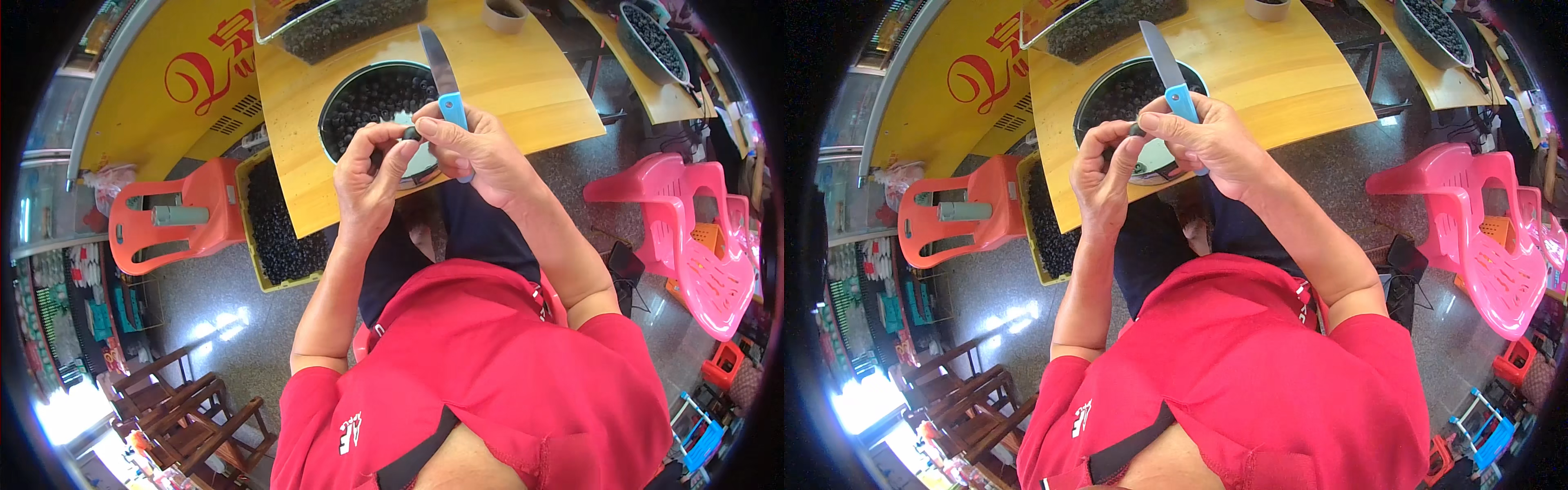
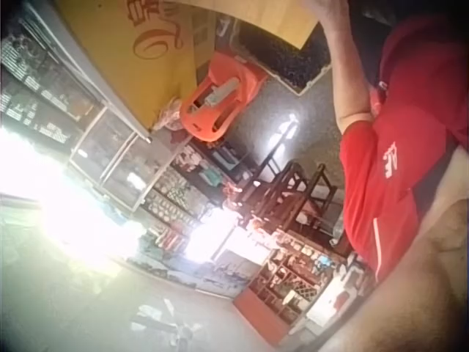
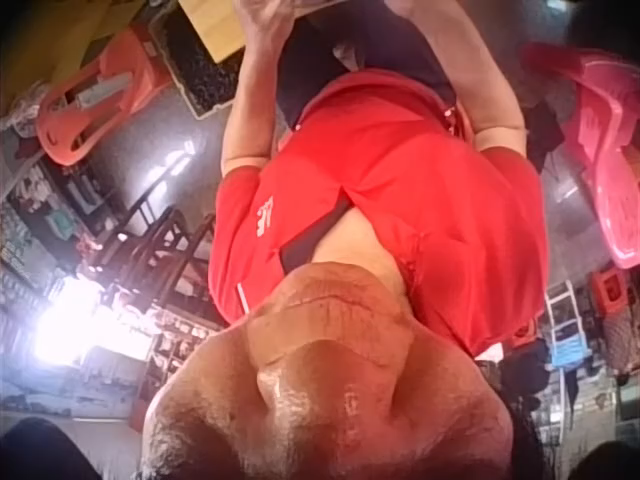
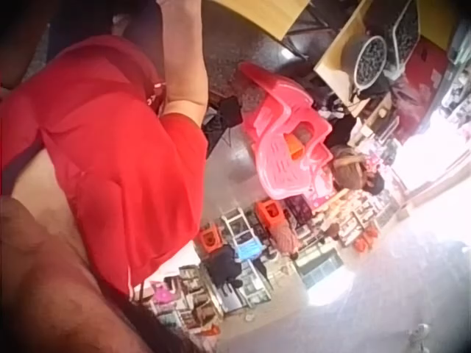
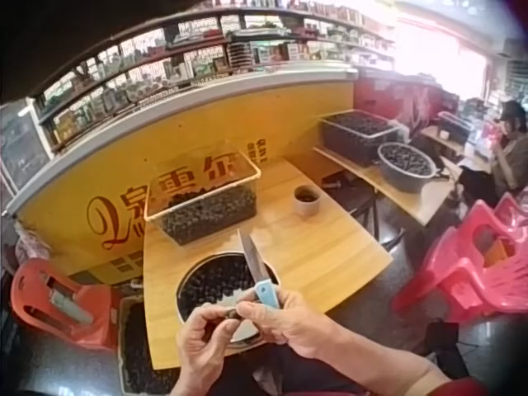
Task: Cutting and pitting small dark round fruits using a utility knife.
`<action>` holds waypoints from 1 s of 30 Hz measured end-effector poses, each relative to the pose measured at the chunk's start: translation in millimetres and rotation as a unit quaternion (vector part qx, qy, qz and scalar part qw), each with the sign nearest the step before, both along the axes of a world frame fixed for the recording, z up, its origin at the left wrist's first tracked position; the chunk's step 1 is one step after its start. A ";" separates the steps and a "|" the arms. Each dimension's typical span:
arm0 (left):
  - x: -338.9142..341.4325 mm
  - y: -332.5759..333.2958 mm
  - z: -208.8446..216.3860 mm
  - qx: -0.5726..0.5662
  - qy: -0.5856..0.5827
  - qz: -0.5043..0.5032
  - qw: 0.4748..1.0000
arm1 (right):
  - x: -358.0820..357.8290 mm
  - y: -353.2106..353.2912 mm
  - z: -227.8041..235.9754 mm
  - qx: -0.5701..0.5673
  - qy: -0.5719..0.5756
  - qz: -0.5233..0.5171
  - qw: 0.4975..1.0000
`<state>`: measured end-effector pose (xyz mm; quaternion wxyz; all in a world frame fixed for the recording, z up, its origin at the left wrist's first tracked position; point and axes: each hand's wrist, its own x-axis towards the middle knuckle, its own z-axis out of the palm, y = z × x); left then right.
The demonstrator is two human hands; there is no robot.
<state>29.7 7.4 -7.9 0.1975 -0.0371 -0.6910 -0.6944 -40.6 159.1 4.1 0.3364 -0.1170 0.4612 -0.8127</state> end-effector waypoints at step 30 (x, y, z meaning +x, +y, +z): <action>2.7 -9.3 -3.9 0.176 -0.011 -0.038 0.984 | 2.0 1.5 -2.8 0.292 0.622 -0.167 0.707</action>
